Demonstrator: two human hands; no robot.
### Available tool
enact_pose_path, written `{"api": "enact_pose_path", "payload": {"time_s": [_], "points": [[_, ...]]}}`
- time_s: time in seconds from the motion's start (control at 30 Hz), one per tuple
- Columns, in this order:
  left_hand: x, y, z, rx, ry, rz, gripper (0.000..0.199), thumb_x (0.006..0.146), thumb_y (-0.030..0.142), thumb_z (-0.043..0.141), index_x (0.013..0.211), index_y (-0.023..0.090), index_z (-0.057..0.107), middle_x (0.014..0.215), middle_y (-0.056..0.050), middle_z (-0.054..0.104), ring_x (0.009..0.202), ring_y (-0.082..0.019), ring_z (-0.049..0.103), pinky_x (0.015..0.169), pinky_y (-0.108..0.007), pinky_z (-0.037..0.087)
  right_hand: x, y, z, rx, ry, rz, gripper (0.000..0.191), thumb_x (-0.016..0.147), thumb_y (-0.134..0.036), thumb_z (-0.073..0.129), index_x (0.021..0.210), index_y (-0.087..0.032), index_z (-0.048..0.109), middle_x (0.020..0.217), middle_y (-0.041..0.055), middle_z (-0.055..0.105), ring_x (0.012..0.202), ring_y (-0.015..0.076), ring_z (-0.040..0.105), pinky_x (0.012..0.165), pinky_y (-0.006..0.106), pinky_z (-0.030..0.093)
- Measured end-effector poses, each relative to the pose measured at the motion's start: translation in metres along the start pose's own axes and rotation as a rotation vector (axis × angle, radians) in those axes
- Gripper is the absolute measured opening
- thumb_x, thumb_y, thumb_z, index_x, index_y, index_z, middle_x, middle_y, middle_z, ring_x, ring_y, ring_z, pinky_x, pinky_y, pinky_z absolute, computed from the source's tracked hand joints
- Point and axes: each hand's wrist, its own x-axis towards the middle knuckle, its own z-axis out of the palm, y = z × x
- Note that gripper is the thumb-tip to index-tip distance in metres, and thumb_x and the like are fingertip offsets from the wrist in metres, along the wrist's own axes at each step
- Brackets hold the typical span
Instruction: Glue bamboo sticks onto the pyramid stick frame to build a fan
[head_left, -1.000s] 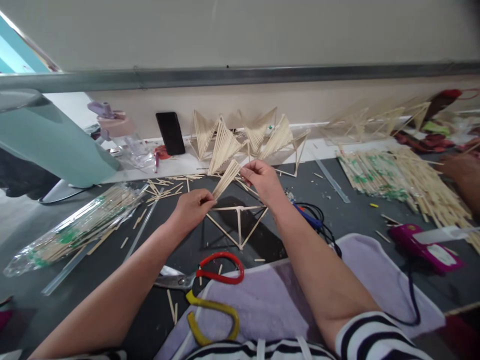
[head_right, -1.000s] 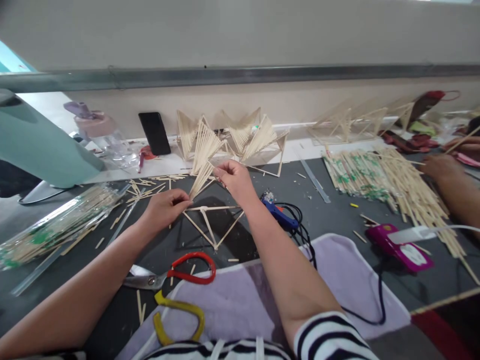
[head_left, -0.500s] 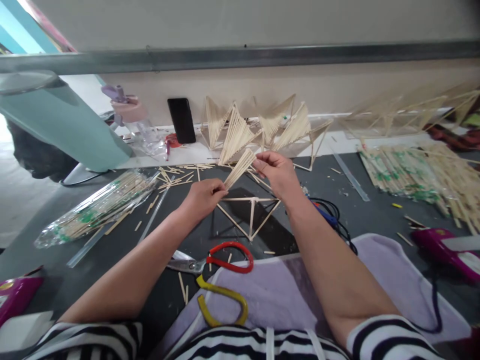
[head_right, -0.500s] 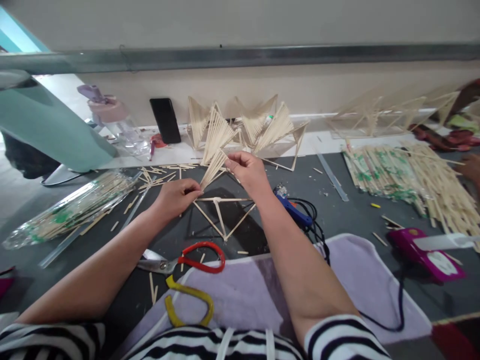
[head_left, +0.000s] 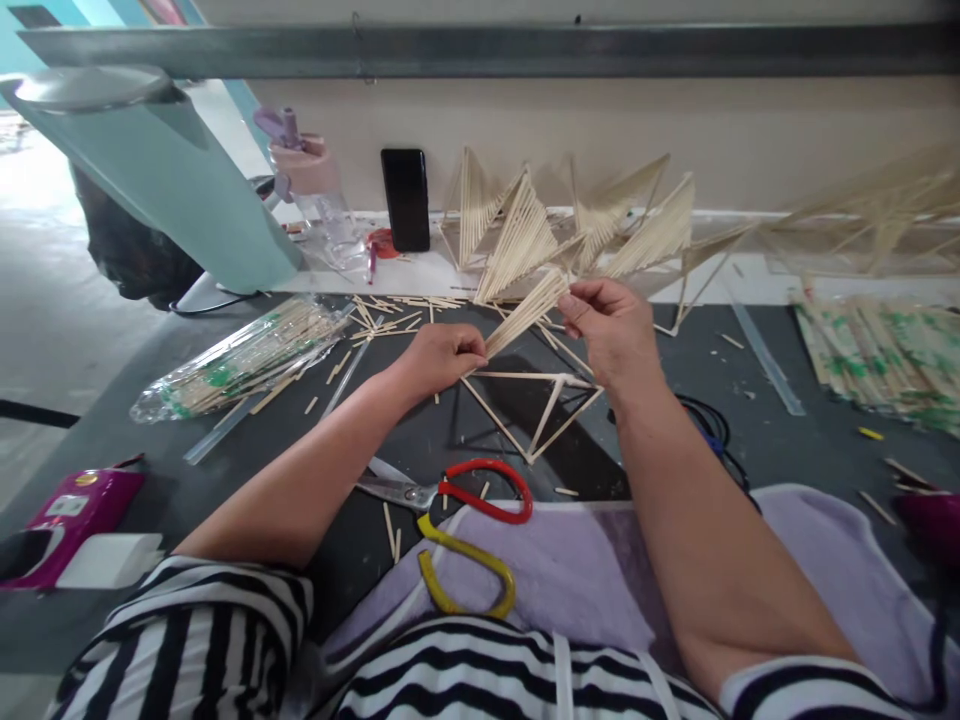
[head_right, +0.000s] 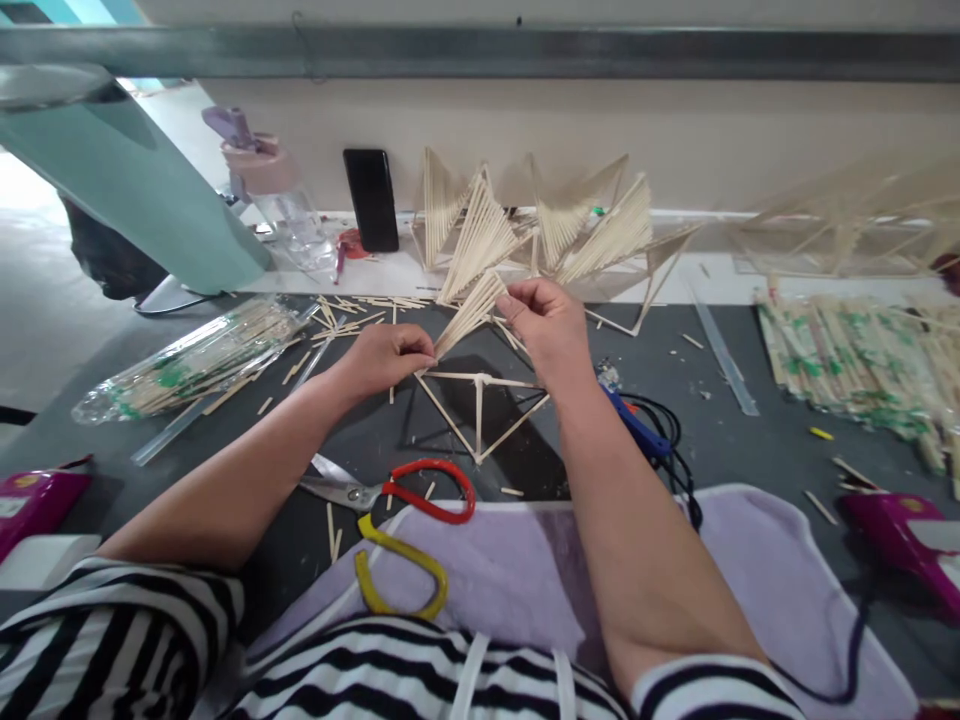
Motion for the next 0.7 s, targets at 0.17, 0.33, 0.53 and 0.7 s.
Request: {"api": "enact_pose_path", "payload": {"time_s": [0.17, 0.33, 0.53, 0.7], "points": [[0.004, -0.01, 0.001, -0.064, 0.004, 0.083, 0.005, 0.073, 0.018, 0.066, 0.068, 0.016, 0.067, 0.068, 0.002, 0.062, 0.068, -0.012, 0.057, 0.066, -0.024, 0.04, 0.0, 0.001, 0.0, 0.025, 0.005, -0.003, 0.018, 0.067, -0.028, 0.08, 0.076, -0.019, 0.068, 0.056, -0.0071, 0.058, 0.044, 0.0053, 0.046, 0.041, 0.019, 0.033], [0.006, -0.018, 0.004, -0.095, 0.029, 0.114, 0.006, 0.072, 0.02, 0.07, 0.07, 0.016, 0.067, 0.071, 0.001, 0.058, 0.067, -0.011, 0.054, 0.064, -0.024, 0.039, 0.0, 0.0, 0.001, 0.03, 0.014, 0.004, 0.019, 0.066, -0.027, 0.081, 0.076, -0.018, 0.067, 0.055, -0.0066, 0.057, 0.043, 0.0053, 0.046, 0.039, 0.019, 0.032], [0.006, -0.022, 0.005, -0.097, 0.019, 0.109, 0.011, 0.072, 0.024, 0.072, 0.069, 0.016, 0.064, 0.071, 0.001, 0.056, 0.066, -0.01, 0.052, 0.063, -0.024, 0.038, 0.001, 0.001, 0.001, 0.021, 0.002, -0.004, 0.017, 0.067, -0.027, 0.08, 0.075, -0.02, 0.067, 0.054, -0.0073, 0.056, 0.043, 0.0057, 0.045, 0.038, 0.019, 0.032], [0.006, -0.018, 0.003, -0.09, 0.006, 0.081, 0.011, 0.071, 0.024, 0.07, 0.067, 0.016, 0.064, 0.07, 0.001, 0.056, 0.067, -0.011, 0.052, 0.064, -0.024, 0.038, 0.0, -0.003, 0.001, -0.013, -0.004, 0.014, 0.017, 0.068, -0.029, 0.078, 0.074, -0.019, 0.065, 0.054, -0.007, 0.054, 0.042, 0.0052, 0.043, 0.039, 0.02, 0.031]]}}
